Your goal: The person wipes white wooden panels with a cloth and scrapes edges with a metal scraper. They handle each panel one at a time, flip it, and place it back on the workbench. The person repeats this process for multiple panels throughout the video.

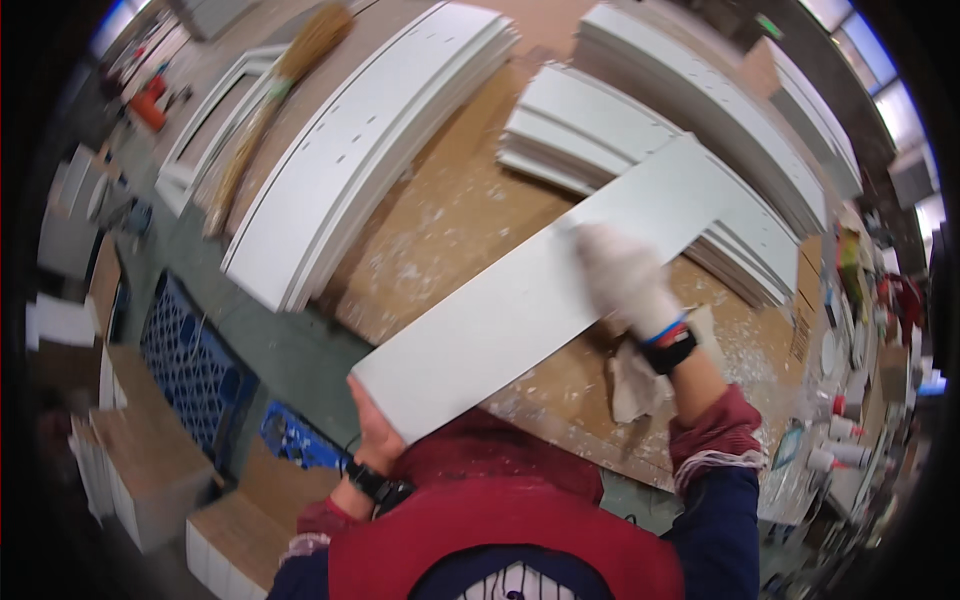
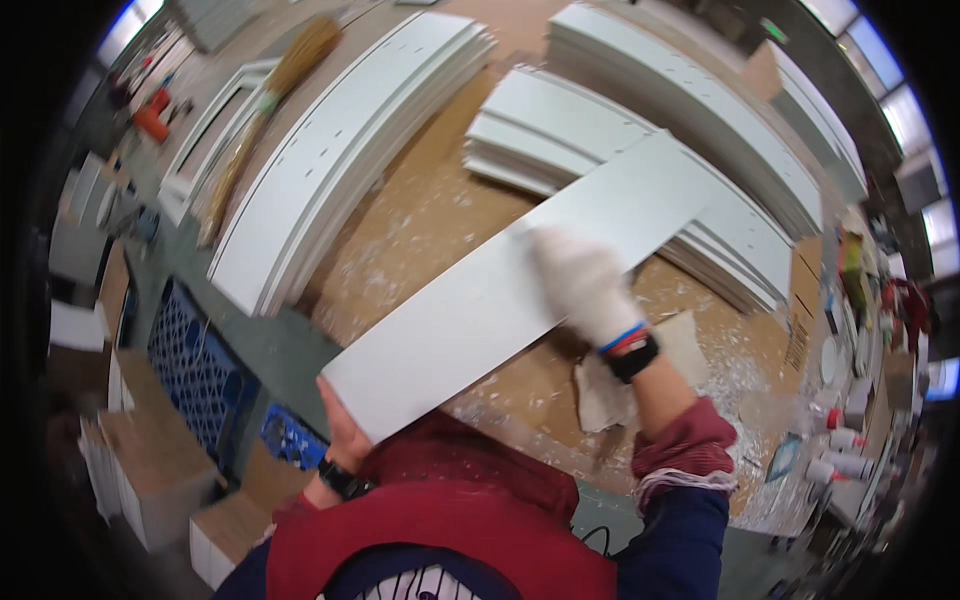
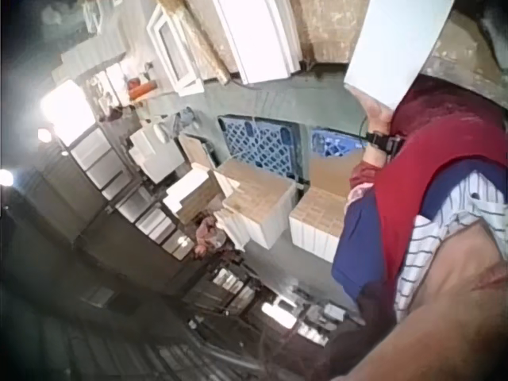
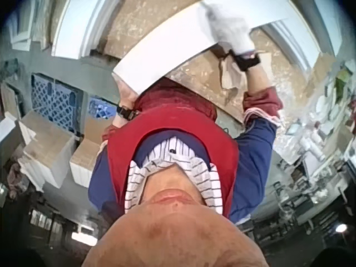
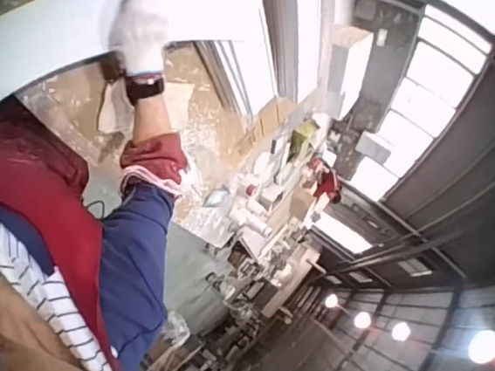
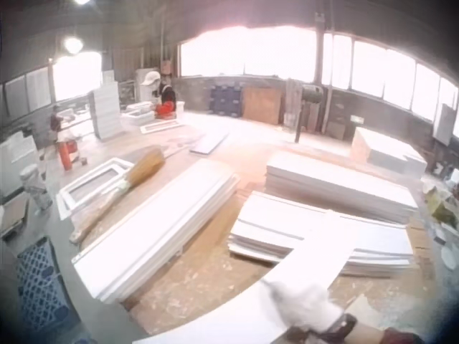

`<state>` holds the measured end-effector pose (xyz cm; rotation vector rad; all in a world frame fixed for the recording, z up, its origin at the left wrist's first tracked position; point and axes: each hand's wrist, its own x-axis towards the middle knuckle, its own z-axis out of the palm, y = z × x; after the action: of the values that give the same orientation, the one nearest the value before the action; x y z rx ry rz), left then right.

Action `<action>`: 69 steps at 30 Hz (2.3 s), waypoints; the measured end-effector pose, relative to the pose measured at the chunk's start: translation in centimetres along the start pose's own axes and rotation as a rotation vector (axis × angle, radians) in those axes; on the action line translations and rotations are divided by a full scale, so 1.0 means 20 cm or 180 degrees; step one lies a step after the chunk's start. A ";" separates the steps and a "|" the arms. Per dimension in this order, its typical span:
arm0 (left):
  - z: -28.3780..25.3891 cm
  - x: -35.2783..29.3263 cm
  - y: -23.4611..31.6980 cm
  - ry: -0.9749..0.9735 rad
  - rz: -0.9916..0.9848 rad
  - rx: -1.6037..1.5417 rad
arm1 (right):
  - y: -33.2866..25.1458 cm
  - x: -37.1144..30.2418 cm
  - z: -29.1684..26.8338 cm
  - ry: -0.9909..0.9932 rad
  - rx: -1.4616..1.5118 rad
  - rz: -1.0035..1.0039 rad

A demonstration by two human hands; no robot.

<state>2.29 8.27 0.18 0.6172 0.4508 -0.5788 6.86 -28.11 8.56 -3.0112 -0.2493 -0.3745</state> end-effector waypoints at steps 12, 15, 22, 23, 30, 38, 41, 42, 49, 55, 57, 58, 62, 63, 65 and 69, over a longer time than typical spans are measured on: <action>-0.02 0.01 0.00 -0.1434 -0.0670 -0.1661 | -1.01 -0.21 0.06 0.0443 0.0389 -0.1193; 0.05 -0.04 0.02 -0.1109 -0.0711 -0.1127 | -1.14 -0.28 0.01 -0.0813 0.1025 -0.1343; 0.07 -0.02 0.05 -0.1575 -0.0726 -0.1591 | -0.63 -0.33 -0.10 0.0452 0.1885 0.0453; 0.06 -0.02 0.04 -0.1599 -0.0732 -0.1639 | -0.63 -0.25 -0.23 0.0519 0.1053 0.0594; 0.04 -0.03 0.01 -0.1681 -0.0661 -0.1502 | -1.00 -0.34 -0.06 -0.0006 0.0468 -0.0725; 0.09 -0.06 0.05 -0.1453 -0.0600 -0.1362 | -0.99 -0.39 -0.16 -0.0526 0.1720 -0.0891; 0.11 -0.07 0.03 -0.1427 -0.0598 -0.1327 | -0.88 -0.31 -0.18 -0.0178 0.0989 -0.0307; 0.13 -0.08 0.02 -0.1331 -0.0575 -0.1258 | -0.89 -0.30 -0.19 -0.0231 0.0692 -0.0265; 0.11 -0.08 0.03 -0.1358 -0.0636 -0.1507 | -1.09 -0.37 -0.20 -0.1363 0.1044 -0.1347; 0.13 -0.06 0.06 -0.1509 -0.0495 -0.1288 | -0.94 -0.31 -0.23 -0.0886 0.1153 -0.0850; 0.11 -0.05 0.06 -0.1462 -0.0537 -0.1333 | -0.99 -0.35 -0.24 -0.1660 0.1057 -0.1426; 0.10 -0.05 0.05 -0.1360 -0.0474 -0.1294 | -1.01 -0.39 -0.23 -0.2188 0.1043 -0.1658; 0.12 -0.06 0.08 -0.1354 -0.0065 -0.0660 | -0.83 -0.53 -0.14 -0.1332 0.2342 -0.0724; 0.10 -0.07 0.09 -0.1132 -0.0275 -0.0708 | -0.76 -0.55 -0.17 -0.1058 0.2345 -0.0384; 0.07 -0.05 0.10 -0.0988 -0.0114 -0.0053 | -0.65 -0.62 -0.19 -0.0804 0.2279 0.0517; 0.12 -0.05 0.18 -0.0881 0.0091 0.0229 | -0.46 -0.68 -0.14 -0.0673 0.2745 0.2328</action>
<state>4.28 9.43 3.97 0.6007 0.1614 -0.6447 -8.39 -21.45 8.59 -2.0751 0.5324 0.1117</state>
